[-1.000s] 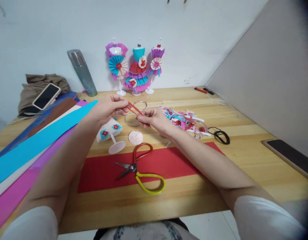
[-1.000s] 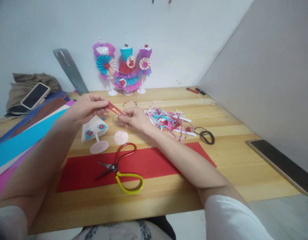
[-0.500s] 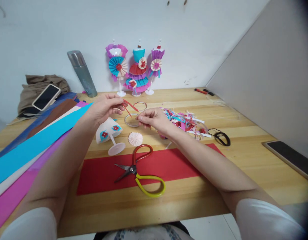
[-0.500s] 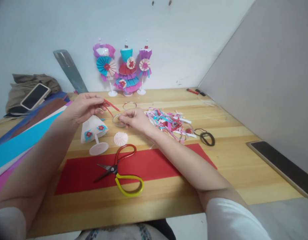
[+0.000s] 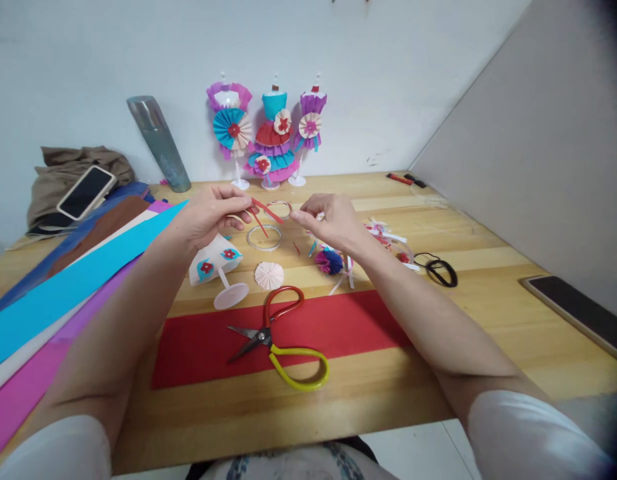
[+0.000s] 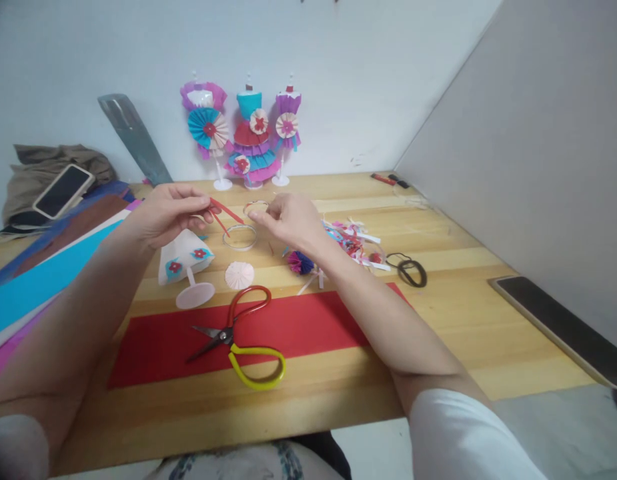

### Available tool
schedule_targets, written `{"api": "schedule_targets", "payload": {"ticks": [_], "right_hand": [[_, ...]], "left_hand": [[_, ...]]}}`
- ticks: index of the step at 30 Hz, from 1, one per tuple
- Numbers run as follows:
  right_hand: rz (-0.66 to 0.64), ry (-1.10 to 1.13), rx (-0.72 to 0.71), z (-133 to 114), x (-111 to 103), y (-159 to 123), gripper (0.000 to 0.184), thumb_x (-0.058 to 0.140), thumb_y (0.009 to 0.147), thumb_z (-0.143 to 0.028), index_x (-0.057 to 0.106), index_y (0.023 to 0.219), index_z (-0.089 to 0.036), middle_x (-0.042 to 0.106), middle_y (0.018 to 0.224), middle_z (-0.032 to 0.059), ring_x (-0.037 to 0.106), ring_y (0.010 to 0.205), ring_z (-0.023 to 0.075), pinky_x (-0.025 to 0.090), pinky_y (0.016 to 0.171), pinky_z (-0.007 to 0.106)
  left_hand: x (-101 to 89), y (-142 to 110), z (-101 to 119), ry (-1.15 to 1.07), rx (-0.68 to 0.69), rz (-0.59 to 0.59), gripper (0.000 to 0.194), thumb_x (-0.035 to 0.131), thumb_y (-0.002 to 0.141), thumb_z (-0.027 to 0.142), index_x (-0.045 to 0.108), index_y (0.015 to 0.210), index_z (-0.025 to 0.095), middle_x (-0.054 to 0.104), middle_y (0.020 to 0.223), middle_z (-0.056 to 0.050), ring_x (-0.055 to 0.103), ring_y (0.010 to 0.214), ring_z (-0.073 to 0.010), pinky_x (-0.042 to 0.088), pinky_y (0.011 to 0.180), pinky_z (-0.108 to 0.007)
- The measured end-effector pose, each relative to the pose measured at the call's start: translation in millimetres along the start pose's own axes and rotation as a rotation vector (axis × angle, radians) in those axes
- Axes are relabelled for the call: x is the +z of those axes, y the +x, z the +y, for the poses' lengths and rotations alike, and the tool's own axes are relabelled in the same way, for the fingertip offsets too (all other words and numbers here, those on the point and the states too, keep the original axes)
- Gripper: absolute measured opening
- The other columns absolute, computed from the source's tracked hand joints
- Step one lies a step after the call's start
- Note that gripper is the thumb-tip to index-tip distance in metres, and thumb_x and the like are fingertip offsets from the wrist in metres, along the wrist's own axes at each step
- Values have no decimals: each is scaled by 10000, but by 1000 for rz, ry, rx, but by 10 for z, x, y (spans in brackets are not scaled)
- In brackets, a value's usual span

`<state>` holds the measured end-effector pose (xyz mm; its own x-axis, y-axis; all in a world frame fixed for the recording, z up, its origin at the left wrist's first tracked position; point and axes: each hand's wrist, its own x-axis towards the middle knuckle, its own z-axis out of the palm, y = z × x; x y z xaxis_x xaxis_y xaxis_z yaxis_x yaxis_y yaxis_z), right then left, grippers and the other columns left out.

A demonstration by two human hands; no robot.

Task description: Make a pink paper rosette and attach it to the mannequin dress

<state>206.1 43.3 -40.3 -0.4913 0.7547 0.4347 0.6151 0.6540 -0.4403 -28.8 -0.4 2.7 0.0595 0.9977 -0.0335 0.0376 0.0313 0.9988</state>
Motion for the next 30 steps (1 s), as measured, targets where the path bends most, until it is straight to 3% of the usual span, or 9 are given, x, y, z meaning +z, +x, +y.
{"api": "schedule_targets", "payload": {"ticks": [3,5,7,9,12,14,20,24,30], "right_hand": [[127,179,-7,-101,-47,-18,204,606,914,-286,753,811,-190,769,1001,108,712,956,242,524,889,376],[160,224,45,-188,-71,-40,234,604,917,-307,740,777,-178,762,876,93,709,878,232,525,861,377],[89,288,118,-256,-77,-61,338,625,912,-413,710,701,-163,717,717,71,688,778,226,522,786,370],[12,442,141,-287,-49,-69,347,669,871,-484,726,765,-159,731,769,70,689,825,231,526,790,366],[-65,733,145,-275,50,-57,320,742,793,-468,722,915,-173,744,870,57,683,838,203,536,788,346],[-114,835,162,-257,110,-44,271,754,774,-431,670,824,-178,681,721,9,623,674,148,510,681,298],[-171,841,187,-266,45,-39,206,706,790,-305,577,678,-190,565,576,-32,500,545,98,395,554,240],[-228,741,99,-271,-40,-46,160,667,777,-254,587,654,-188,547,594,-33,484,551,97,372,544,244],[-259,648,34,-298,-56,-69,160,639,798,-284,598,690,-173,546,601,-29,481,555,103,355,547,258]], "left_hand": [[33,-17,0,6,-1,-23,91,746,790,147,700,719,114,692,607,-32,595,498,-83,472,502,-171],[57,-28,-2,14,-7,-44,99,763,781,165,700,722,118,691,610,-29,590,496,-82,469,505,-178],[83,-37,-9,28,-7,-67,96,770,769,177,708,722,121,685,606,-26,587,500,-86,468,511,-186],[110,-44,-27,28,13,-86,91,767,762,184,717,714,124,687,609,-24,603,532,-95,472,527,-192],[150,-50,-69,26,55,-116,91,753,768,193,727,708,129,695,620,-24,628,582,-110,479,554,-201],[165,-51,-92,54,65,-126,95,754,769,202,729,706,136,693,617,-22,621,575,-114,473,553,-211],[119,-71,-30,227,19,-146,158,799,731,257,777,842,146,718,673,-42,634,589,-150,490,563,-257],[93,-92,27,297,92,-46,309,831,700,273,798,988,165,758,818,-58,648,666,-165,470,568,-253],[161,-128,-13,483,143,-170,133,811,676,309,798,738,192,725,698,-20,592,646,-147,415,577,-245]]}}
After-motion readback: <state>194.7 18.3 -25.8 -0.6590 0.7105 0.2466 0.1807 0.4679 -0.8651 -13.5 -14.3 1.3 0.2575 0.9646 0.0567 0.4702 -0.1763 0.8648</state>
